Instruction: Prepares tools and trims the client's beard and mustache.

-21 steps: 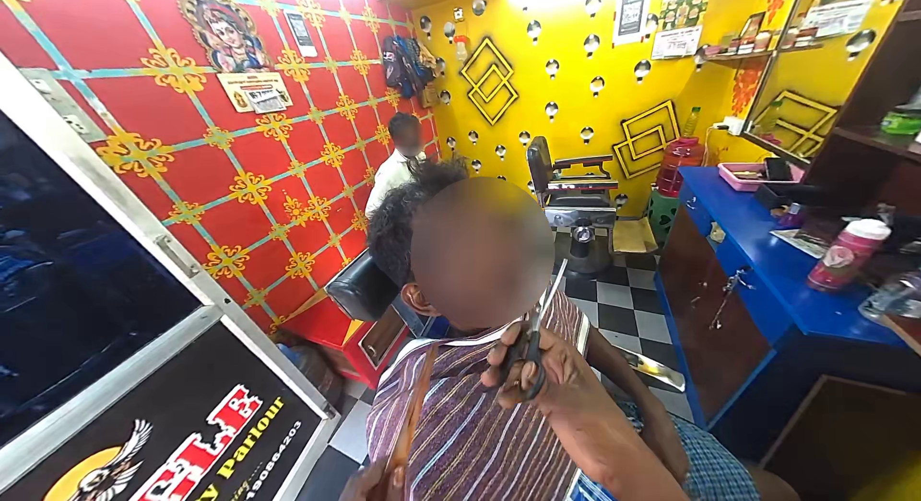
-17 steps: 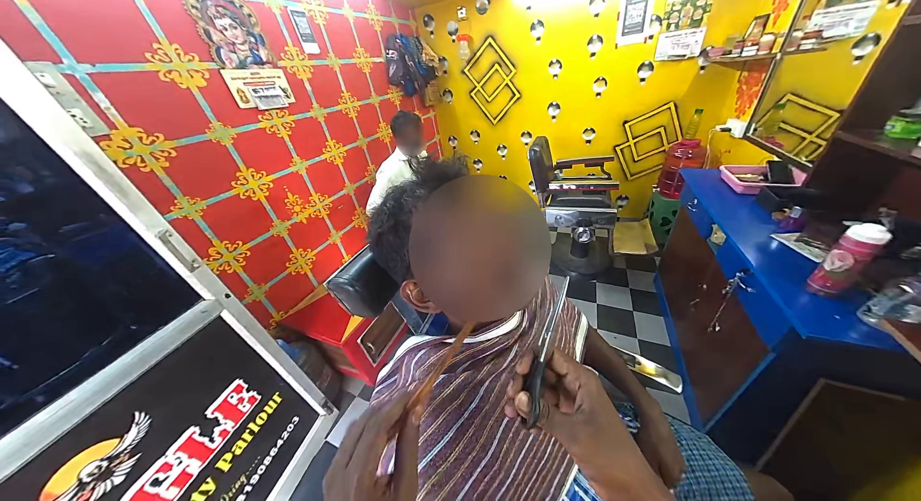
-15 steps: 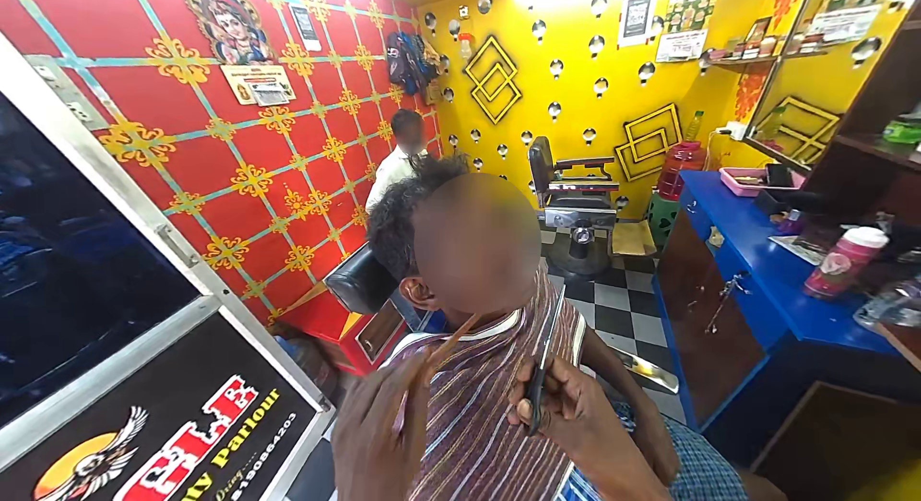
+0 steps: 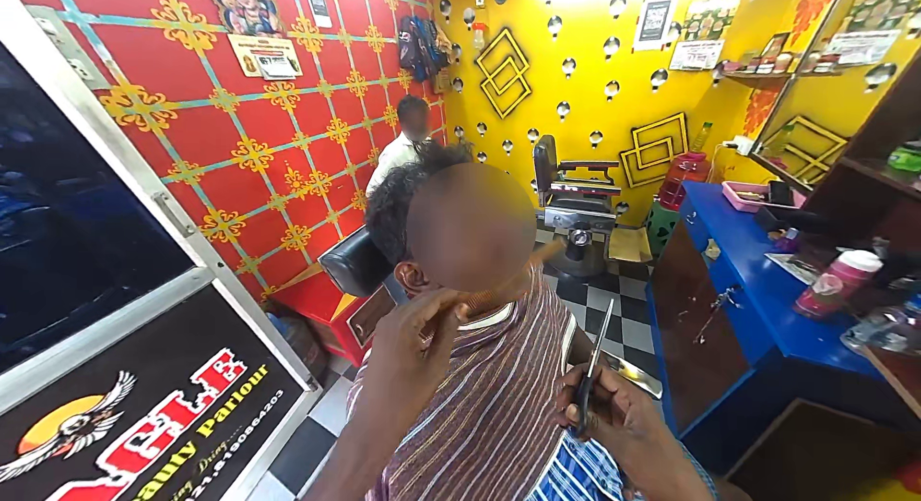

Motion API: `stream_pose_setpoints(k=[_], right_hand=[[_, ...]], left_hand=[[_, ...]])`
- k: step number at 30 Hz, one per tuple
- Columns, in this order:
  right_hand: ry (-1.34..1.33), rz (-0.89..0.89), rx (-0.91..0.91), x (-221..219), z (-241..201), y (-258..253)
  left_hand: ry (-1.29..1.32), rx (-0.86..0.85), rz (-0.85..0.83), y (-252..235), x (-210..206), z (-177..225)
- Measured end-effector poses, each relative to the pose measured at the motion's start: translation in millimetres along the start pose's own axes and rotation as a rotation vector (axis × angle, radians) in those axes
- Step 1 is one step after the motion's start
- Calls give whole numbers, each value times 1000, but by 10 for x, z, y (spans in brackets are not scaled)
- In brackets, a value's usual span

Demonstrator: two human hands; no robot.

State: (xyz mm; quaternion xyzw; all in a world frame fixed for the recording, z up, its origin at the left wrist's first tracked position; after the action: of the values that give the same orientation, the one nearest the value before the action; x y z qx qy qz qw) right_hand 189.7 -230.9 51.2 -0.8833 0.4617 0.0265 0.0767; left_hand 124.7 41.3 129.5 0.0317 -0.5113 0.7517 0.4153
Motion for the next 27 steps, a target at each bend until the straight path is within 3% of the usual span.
stream_pose_setpoints(k=[2, 4, 8, 11, 15, 19, 20, 24, 27], right_hand=[[25, 11, -8, 22, -28, -18], [55, 13, -11, 39, -53, -47], [297, 15, -18, 169, -182, -144], [685, 30, -72, 290, -424, -228], [1254, 41, -173, 97, -961, -350], [1597, 125, 263, -32, -1108, -473], [1636, 129, 295, -54, -1148, -504], [1747, 56, 91, -168, -1337, -607], [1774, 14, 76, -198, -1374, -643]], left_hand=[[-192, -57, 128, 0, -17, -46], [-223, -18, 110, 20, -37, -130], [89, 92, -183, 142, -98, -188], [413, 107, -323, 227, -231, -49], [686, 103, -276, 203, -485, 226], [758, 91, -226, 61, -689, 421], [761, 95, -208, 31, -720, 437], [785, 128, -152, -65, -774, 438], [789, 122, -139, -93, -782, 405]])
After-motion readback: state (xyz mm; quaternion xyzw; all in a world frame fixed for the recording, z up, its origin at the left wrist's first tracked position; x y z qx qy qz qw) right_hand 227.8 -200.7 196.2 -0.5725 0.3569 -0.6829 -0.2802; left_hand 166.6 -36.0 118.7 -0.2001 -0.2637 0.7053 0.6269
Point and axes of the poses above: each hand's wrist, its own y-axis away from the middle knuckle, its own x-axis out of the back of the hand, z = x × y, the point moved 1 cm from there along -y, towards the middle knuckle, and after that the axes turned 4 degrees about -x, right-handed, at the moved point
